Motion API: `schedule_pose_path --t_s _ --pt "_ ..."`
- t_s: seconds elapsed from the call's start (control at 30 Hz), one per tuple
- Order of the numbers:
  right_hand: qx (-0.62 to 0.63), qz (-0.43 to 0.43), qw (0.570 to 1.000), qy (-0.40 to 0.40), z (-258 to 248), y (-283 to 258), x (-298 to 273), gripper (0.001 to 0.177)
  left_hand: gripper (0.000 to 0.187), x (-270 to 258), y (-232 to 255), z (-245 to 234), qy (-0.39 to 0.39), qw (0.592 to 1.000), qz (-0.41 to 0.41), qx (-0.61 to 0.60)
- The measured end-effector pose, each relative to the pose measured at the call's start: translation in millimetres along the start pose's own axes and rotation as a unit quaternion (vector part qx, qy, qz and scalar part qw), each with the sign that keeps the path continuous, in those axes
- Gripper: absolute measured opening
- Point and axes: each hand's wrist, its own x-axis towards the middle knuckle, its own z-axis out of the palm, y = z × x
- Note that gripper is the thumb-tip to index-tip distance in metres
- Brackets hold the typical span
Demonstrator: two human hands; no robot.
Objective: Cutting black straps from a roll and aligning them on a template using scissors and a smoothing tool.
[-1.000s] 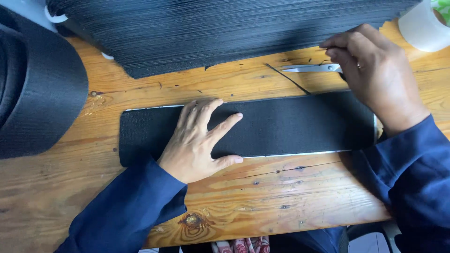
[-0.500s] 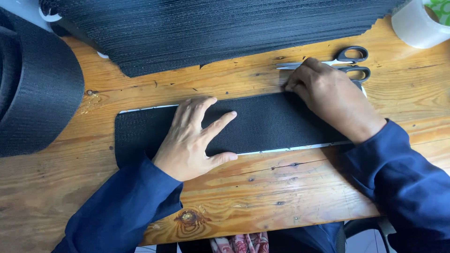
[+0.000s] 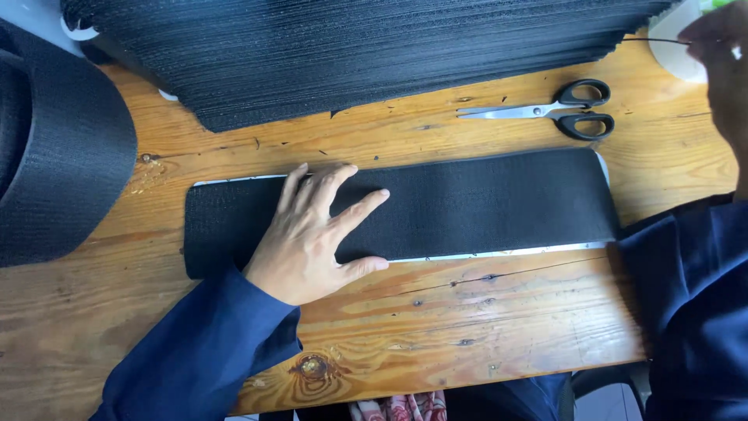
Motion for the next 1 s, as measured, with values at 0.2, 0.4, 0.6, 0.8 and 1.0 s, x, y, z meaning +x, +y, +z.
schedule_pose_path --t_s 0.2,0.4,0.6,0.8,1.0 --pt "0.029 -0.021 0.999 -0.012 -2 10 -5 0.011 0.075 -1 -7 -8 -0.006 1.000 0.000 0.010" --pt "-0.048 -0.030 0.990 -0.131 -4 -141 8 0.031 0.077 -2 -8 -6 -0.010 1.000 -0.006 0.005" --pt "-0.214 -0.002 0.970 -0.117 6 -135 0 0.022 0.077 -2 -9 -5 -0.009 1.000 -0.006 0.001" --pt "-0.400 -0.037 0.911 -0.097 20 -150 -2 0.017 0.076 -3 -10 -4 -0.006 1.000 -0.006 -0.002" --pt "-0.323 -0.070 0.941 -0.074 22 -157 0 0.011 0.076 -3 -10 -3 -0.001 1.000 -0.005 -0.007"
